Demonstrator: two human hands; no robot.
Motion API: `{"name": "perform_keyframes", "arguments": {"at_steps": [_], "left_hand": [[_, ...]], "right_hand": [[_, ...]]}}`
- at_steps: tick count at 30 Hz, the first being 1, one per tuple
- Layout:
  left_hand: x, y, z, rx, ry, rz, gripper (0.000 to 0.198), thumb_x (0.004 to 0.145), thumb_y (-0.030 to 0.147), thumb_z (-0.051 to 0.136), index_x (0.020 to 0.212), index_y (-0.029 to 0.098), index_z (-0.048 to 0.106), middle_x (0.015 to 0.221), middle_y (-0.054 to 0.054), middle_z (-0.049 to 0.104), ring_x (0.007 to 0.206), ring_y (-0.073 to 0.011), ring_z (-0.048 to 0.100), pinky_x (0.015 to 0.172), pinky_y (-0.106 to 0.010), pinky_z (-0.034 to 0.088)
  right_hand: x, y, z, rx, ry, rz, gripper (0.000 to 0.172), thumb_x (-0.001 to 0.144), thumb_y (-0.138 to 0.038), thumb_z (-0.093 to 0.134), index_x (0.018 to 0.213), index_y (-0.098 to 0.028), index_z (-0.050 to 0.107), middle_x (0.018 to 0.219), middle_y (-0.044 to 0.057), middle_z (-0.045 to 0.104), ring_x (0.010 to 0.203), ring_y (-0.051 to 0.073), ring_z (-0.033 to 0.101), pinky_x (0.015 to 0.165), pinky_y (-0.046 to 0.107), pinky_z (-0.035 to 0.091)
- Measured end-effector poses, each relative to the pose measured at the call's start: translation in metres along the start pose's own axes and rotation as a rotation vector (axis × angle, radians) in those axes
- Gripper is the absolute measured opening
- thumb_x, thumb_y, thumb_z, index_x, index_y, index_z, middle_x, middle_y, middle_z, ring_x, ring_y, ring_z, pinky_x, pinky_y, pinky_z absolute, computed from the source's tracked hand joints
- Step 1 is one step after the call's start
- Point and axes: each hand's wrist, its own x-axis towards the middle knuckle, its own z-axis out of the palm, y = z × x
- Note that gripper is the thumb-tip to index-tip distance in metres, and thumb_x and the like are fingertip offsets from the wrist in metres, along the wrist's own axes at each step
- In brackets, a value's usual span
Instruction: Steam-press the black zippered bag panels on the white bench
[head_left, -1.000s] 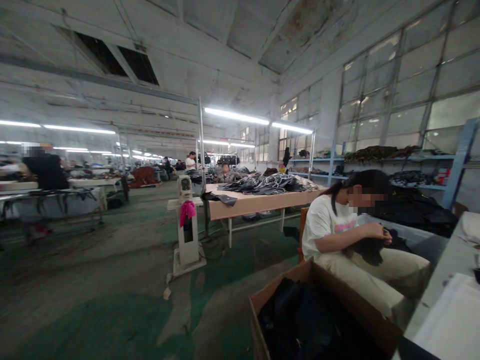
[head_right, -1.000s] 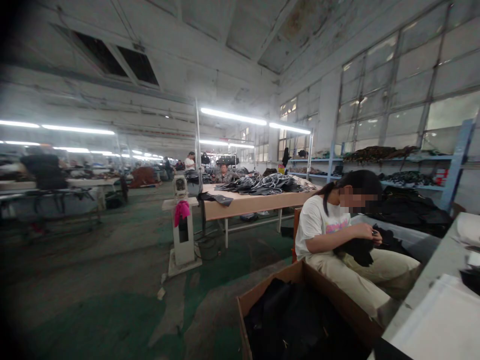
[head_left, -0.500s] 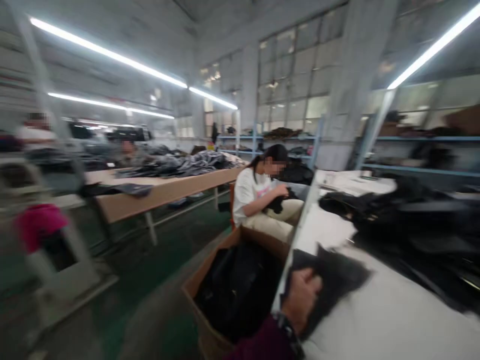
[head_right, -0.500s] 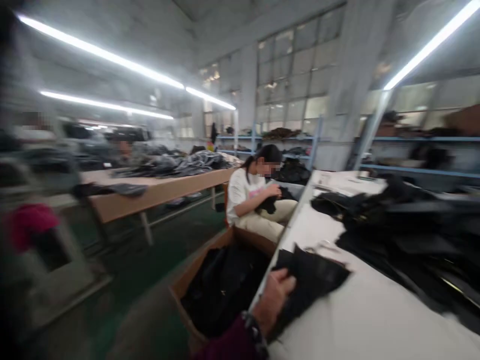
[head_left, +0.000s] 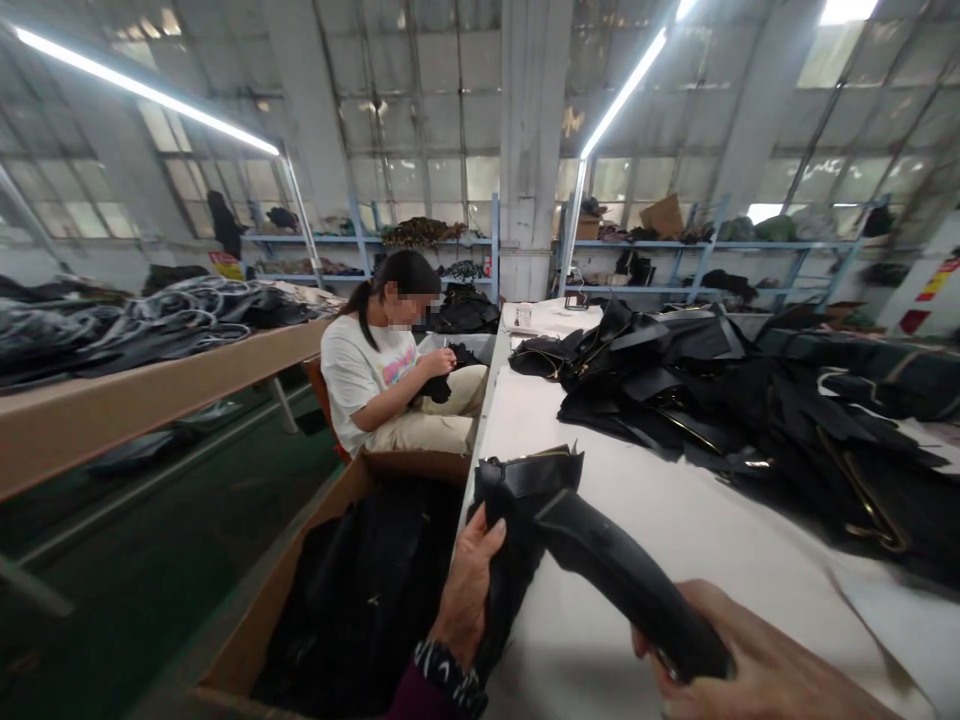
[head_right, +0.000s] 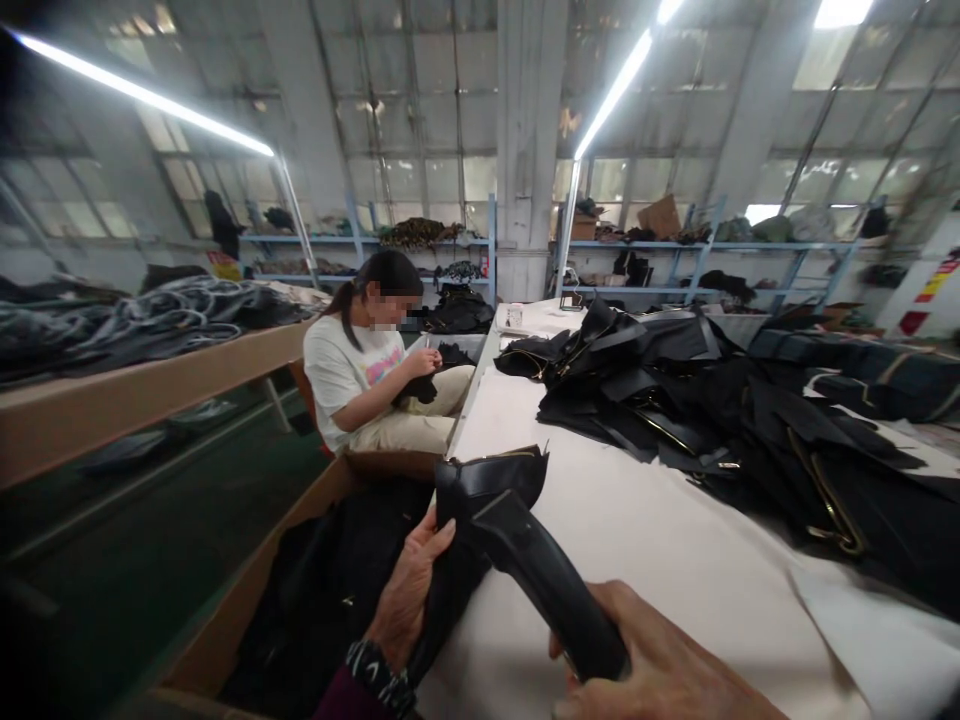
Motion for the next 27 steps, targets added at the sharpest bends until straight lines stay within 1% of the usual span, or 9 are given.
{"name": "perform_keyframes", "arguments": {"at_steps": [4,7,10,14,17,20,23,25,27], "left_hand": [[-0.002,0.0,0.002,0.116,-0.037,0.011,0.05,0.086,0.022,0.06,0.135,0.02,0.05,0.12,-0.008,0.067,0.117,-0.0256,0.057,0.102,-0.038,0.042],[-0.004,0.001,0.001,0.167,-0.053,0.024,0.054,0.086,0.023,0.061,0.137,0.023,0.047,0.128,-0.008,0.062,0.123,-0.0263,0.052,0.104,-0.038,0.04],[-0.006,0.0,-0.005,0.192,-0.054,-0.027,0.057,0.085,0.024,0.062,0.139,0.028,0.044,0.131,-0.005,0.06,0.125,-0.0255,0.05,0.103,-0.037,0.041],[-0.006,-0.003,-0.018,0.274,-0.046,-0.039,0.051,0.082,0.024,0.065,0.131,0.033,0.053,0.136,0.001,0.056,0.129,-0.0228,0.045,0.105,-0.033,0.038],[-0.007,-0.003,-0.026,0.308,-0.083,-0.027,0.045,0.08,0.023,0.066,0.124,0.033,0.06,0.135,0.004,0.057,0.131,-0.0219,0.043,0.109,-0.033,0.033],[-0.007,-0.002,-0.03,0.292,-0.089,-0.057,0.046,0.079,0.021,0.066,0.124,0.03,0.06,0.134,0.001,0.058,0.13,-0.0238,0.045,0.111,-0.035,0.03],[-0.006,0.0,-0.03,0.189,-0.079,-0.103,0.054,0.081,0.022,0.065,0.133,0.029,0.052,0.131,-0.004,0.06,0.122,-0.0264,0.053,0.107,-0.04,0.036],[-0.005,0.001,-0.028,0.126,-0.095,-0.106,0.057,0.082,0.023,0.063,0.136,0.028,0.048,0.129,-0.007,0.061,0.118,-0.0271,0.056,0.104,-0.041,0.039],[-0.005,0.003,-0.025,0.112,-0.112,-0.078,0.055,0.082,0.022,0.063,0.135,0.026,0.049,0.129,-0.008,0.061,0.117,-0.0269,0.056,0.102,-0.04,0.04]], "right_hand": [[0.02,-0.025,0.014,0.052,-0.089,-0.029,0.043,0.067,-0.034,0.072,0.102,-0.017,0.054,0.055,-0.006,0.057,0.043,0.011,0.054,0.041,0.019,0.037],[0.029,-0.031,0.015,0.123,-0.115,-0.012,0.042,0.068,-0.027,0.07,0.102,-0.016,0.05,0.053,-0.006,0.058,0.043,0.01,0.054,0.042,0.018,0.039],[0.031,-0.038,0.012,0.154,-0.1,-0.008,0.04,0.068,-0.024,0.068,0.102,-0.015,0.048,0.053,-0.006,0.058,0.043,0.01,0.053,0.043,0.019,0.042],[0.036,-0.045,0.008,0.165,-0.093,-0.03,0.037,0.07,-0.023,0.068,0.1,-0.015,0.049,0.05,-0.007,0.057,0.04,0.009,0.051,0.041,0.018,0.042],[0.041,-0.045,0.006,0.2,-0.117,-0.062,0.033,0.071,-0.024,0.068,0.098,-0.016,0.049,0.049,-0.007,0.056,0.04,0.009,0.05,0.04,0.018,0.042],[0.043,-0.048,0.002,0.226,-0.09,-0.108,0.033,0.072,-0.027,0.069,0.097,-0.016,0.05,0.049,-0.007,0.055,0.041,0.01,0.049,0.041,0.019,0.042],[0.039,-0.052,-0.001,0.212,-0.03,-0.13,0.033,0.074,-0.029,0.067,0.097,-0.015,0.049,0.05,-0.007,0.054,0.042,0.01,0.049,0.043,0.02,0.041],[0.034,-0.051,0.0,0.2,-0.04,-0.127,0.035,0.074,-0.032,0.068,0.099,-0.015,0.05,0.055,-0.006,0.055,0.043,0.009,0.049,0.044,0.021,0.041],[0.032,-0.045,0.005,0.17,-0.083,-0.092,0.039,0.071,-0.036,0.07,0.099,-0.016,0.051,0.059,-0.006,0.055,0.042,0.009,0.049,0.043,0.021,0.04]]}}
